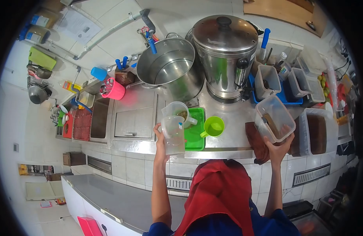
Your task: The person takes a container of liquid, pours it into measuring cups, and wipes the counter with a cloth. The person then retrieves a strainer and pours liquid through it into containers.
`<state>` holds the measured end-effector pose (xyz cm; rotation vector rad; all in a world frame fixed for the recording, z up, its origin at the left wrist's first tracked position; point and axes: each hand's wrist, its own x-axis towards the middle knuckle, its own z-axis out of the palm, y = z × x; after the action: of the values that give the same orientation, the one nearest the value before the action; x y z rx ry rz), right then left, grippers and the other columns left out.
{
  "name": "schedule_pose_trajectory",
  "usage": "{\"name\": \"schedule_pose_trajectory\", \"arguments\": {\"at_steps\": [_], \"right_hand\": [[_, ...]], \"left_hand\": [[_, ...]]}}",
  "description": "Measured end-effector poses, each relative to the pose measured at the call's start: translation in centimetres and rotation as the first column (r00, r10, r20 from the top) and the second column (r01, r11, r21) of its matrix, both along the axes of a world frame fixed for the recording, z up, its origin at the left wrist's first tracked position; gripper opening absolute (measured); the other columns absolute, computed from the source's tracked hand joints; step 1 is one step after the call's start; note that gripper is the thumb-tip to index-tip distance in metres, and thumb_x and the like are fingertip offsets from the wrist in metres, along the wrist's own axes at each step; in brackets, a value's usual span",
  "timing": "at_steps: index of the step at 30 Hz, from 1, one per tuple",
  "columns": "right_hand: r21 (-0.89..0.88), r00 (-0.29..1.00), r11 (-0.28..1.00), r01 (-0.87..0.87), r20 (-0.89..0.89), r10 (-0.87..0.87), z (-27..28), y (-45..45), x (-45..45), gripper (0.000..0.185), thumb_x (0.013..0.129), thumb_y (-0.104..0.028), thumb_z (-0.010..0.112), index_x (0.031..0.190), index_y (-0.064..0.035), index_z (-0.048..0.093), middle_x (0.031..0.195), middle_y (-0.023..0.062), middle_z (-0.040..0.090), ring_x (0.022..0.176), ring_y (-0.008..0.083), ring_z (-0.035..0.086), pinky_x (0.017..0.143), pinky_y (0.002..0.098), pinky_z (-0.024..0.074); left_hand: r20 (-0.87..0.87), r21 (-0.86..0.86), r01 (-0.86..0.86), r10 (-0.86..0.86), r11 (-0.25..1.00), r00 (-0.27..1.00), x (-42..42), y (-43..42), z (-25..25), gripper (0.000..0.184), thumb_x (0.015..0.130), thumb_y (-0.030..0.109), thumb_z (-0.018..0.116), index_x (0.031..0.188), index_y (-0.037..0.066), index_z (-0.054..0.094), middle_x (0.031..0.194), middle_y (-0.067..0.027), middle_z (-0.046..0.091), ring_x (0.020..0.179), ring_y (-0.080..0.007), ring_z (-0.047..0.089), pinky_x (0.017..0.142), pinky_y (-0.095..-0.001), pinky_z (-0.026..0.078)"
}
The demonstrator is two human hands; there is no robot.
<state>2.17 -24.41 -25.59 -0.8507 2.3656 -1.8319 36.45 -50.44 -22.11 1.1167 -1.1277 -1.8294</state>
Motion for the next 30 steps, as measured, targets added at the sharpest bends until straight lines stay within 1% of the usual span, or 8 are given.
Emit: {"name": "schedule_pose_trajectory", "arguments": {"at_steps": [5,8,14,18,20,23,26,30], "right_hand": [[-0.005,1.000,1.000,-0.011,0.017,0.011,-0.3,0.1,0.2,0.097,0.065,-0.012,0.089,0.144,-0.0032,0.033,0.142,0.0179,0.042,0.132,0.0331,0.048,0.112,0.0469,0.0466],[0.007,1.000,1.000,-0.019,0.012,0.019,-0.2,0.0,0.2,0.098,0.065,-0.011,0.089,0.145,-0.0029,0.032,0.143,0.0177,0.041,0.132,0.0329,0.049,0.112,0.0459,0.0467],[-0.044,0.994,0.998,-0.041,0.098,0.045,-0.1,-0.1,0.0,0.099,0.065,-0.010,0.089,0.145,-0.0028,0.032,0.143,0.0179,0.041,0.132,0.0331,0.048,0.111,0.0468,0.0468],[0.012,0.999,0.999,-0.046,0.018,0.046,-0.8,0.0,-0.8,0.099,0.065,-0.011,0.089,0.145,-0.0027,0.032,0.142,0.0178,0.042,0.132,0.0334,0.048,0.112,0.0485,0.0456],[0.013,0.998,0.999,-0.050,0.036,0.049,-0.9,-0.2,-0.9,0.098,0.065,-0.012,0.089,0.145,-0.0026,0.033,0.142,0.0177,0.043,0.132,0.0335,0.048,0.112,0.0490,0.0451],[0.030,0.998,0.998,-0.058,0.021,0.057,-1.1,-0.2,-1.0,0.099,0.065,-0.011,0.089,0.145,-0.0027,0.032,0.142,0.0176,0.043,0.134,0.0335,0.046,0.112,0.0493,0.0447],[0.046,0.999,0.998,-0.041,0.017,0.041,-0.9,-0.9,-0.2,0.100,0.065,-0.011,0.089,0.146,-0.0030,0.031,0.143,0.0177,0.042,0.135,0.0337,0.045,0.113,0.0496,0.0447],[0.036,0.999,0.999,-0.027,0.033,0.025,0.3,-1.9,2.1,0.100,0.065,-0.008,0.089,0.146,-0.0031,0.030,0.145,0.0173,0.040,0.136,0.0338,0.045,0.113,0.0488,0.0445]], "left_hand": [[0.000,0.198,0.106,-0.108,0.974,0.994,0.2,-1.8,1.1,0.076,0.102,0.065,0.024,0.140,0.004,0.048,0.115,-0.0247,0.067,0.079,-0.0333,0.071,0.068,-0.0392,0.061],[-0.050,0.221,0.159,-0.152,0.962,0.987,0.4,-3.1,1.6,0.063,0.100,0.055,0.040,0.142,0.008,0.034,0.117,-0.0279,0.066,0.083,-0.0374,0.072,0.071,-0.0474,0.062],[-0.063,0.330,0.208,-0.198,0.921,0.978,0.1,-4.2,3.1,0.076,0.099,0.059,0.033,0.137,-0.004,0.051,0.110,-0.0263,0.069,0.078,-0.0341,0.072,0.071,-0.0424,0.063],[-0.099,0.341,0.259,-0.239,0.904,0.966,0.6,-4.2,1.7,0.073,0.100,0.059,0.039,0.145,0.002,0.038,0.119,-0.0264,0.065,0.085,-0.0352,0.071,0.073,-0.0431,0.063],[0.054,0.227,0.016,-0.029,0.974,0.998,0.3,-2.7,0.5,0.072,0.100,0.050,0.051,0.151,0.011,0.018,0.130,-0.0247,0.058,0.102,-0.0349,0.068,0.081,-0.0432,0.062],[0.108,0.084,-0.004,-0.005,0.996,0.994,-0.7,0.4,1.4,0.087,0.094,0.029,0.070,0.150,0.020,0.004,0.139,-0.0210,0.049,0.118,-0.0332,0.059,0.090,-0.0443,0.058],[0.178,-0.230,0.077,-0.036,0.970,0.983,-0.5,2.3,-1.6,0.099,0.085,0.015,0.080,0.151,0.021,0.007,0.141,-0.0196,0.046,0.130,-0.0318,0.050,0.106,-0.0456,0.048],[0.124,-0.376,-0.057,0.110,0.925,0.986,-1.8,4.0,-4.3,0.115,0.070,0.006,0.090,0.150,0.018,0.008,0.141,-0.0180,0.046,0.130,-0.0296,0.049,0.108,-0.0451,0.045]]}}
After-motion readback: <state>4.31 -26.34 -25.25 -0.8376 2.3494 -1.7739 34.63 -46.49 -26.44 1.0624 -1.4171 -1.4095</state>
